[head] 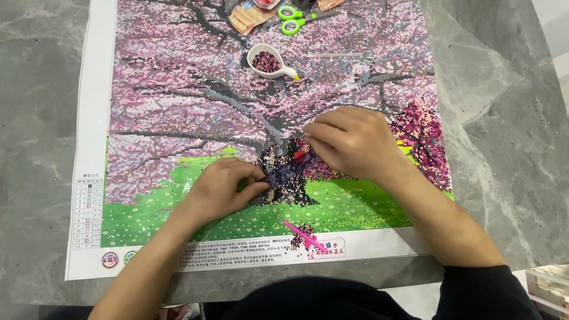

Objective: A person is performing diamond painting, meticulously placing small resin rhinestones onto a coded adhesive canvas using an applicator tool and a ruler to create a mosaic image of a tree.

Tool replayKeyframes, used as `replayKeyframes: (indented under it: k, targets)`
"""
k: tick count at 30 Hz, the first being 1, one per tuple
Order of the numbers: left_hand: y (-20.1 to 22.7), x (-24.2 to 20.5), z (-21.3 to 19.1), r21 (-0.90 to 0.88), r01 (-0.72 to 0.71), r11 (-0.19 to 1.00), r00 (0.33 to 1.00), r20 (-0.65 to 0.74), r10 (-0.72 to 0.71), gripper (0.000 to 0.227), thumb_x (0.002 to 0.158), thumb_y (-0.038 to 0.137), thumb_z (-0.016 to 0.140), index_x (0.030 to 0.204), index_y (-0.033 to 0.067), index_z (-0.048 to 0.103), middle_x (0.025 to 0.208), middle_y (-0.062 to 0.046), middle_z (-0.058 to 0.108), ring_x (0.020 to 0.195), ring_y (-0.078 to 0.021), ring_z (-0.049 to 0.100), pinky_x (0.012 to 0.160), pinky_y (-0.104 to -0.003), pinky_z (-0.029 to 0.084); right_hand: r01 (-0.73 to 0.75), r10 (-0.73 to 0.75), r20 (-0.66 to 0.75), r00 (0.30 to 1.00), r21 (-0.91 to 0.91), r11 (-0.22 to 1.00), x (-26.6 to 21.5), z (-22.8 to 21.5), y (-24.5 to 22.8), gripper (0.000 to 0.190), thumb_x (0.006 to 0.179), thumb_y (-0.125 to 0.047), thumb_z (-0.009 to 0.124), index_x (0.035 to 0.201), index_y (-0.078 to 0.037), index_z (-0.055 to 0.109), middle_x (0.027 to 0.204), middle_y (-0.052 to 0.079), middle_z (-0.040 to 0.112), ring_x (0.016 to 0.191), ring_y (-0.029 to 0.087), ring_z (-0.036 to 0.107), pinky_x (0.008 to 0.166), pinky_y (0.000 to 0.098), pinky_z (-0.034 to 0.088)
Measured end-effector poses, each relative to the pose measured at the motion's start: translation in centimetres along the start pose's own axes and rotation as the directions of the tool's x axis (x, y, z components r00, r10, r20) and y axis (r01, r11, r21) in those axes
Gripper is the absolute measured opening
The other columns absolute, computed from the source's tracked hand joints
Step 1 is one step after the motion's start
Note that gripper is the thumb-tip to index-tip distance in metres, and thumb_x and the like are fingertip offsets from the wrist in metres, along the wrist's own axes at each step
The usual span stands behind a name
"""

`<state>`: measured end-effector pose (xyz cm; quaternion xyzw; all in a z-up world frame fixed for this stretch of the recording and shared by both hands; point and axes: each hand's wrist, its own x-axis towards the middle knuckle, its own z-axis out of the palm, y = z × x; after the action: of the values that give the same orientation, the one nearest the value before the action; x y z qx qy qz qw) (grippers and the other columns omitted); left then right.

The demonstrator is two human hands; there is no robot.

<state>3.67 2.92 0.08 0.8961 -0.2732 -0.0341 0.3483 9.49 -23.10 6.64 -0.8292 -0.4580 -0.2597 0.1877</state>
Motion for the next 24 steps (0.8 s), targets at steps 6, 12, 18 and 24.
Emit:
replayKeyframes:
  k: [6, 12, 18, 24]
  targets:
    - [-1.6, 0.0, 0.7, 0.003, -0.14, 0.99, 0.957, -0.255, 0.136, 0.008, 0.079, 0.019, 0.077, 0.085, 0.0172, 0.072, 0.063, 0.003, 0.066, 0.068, -0.0203, 0.067, 0.067, -0.033, 0.054, 0.069, -0.059, -0.393, 0.918, 0.012, 0.998, -1.2, 1.2, 0.3, 0.009, 0.084, -0.018, 0.075, 0.089, -0.011, 0.075, 0.078, 0.004, 0.064, 0.061, 0.02, 0.059, 0.053, 0.029, 0.053]
    - [-0.4, 0.2, -0.1, 0.5, -0.323, 0.804, 0.753, -0.379, 0.538, 0.005, 0.087, 0.019, 0.069, 0.084, 0.0165, 0.069, 0.07, 0.003, 0.06, 0.067, -0.0183, 0.06, 0.065, -0.033, 0.049, 0.044, -0.044, -0.016, 0.999, 0.018, 0.999, -0.1, 0.2, -0.7, 0.033, 0.093, -0.038, 0.065, 0.111, -0.011, 0.068, 0.108, 0.014, 0.068, 0.105, 0.03, 0.062, 0.089, 0.0393, 0.048]
    - [-1.3, 0.4, -0.5, 0.582, -0.314, 0.75, 0.669, -0.425, 0.61, 0.005, 0.088, 0.018, 0.071, 0.084, 0.0157, 0.071, 0.07, 0.003, 0.057, 0.065, -0.0174, 0.057, 0.064, -0.032, 0.046, 0.005, -0.029, 0.245, 0.969, 0.099, 0.995, 0.1, -0.1, -1.1, 0.026, 0.097, -0.03, 0.059, 0.087, -0.011, 0.075, 0.076, 0.008, 0.074, 0.069, 0.02, 0.071, 0.062, 0.0275, 0.055]
    - [-0.2, 0.4, -0.4, 0.545, -0.31, 0.779, 0.68, -0.446, 0.582, 0.005, 0.088, 0.016, 0.07, 0.083, 0.0159, 0.071, 0.067, 0.003, 0.057, 0.062, -0.017, 0.056, 0.06, -0.031, 0.045, 0.101, -0.096, -0.037, 0.995, 0.149, 0.984, 0.8, -1.0, -1.3, 0.018, 0.091, -0.021, 0.07, 0.077, -0.011, 0.074, 0.068, 0.004, 0.071, 0.059, 0.016, 0.067, 0.051, 0.0234, 0.051]
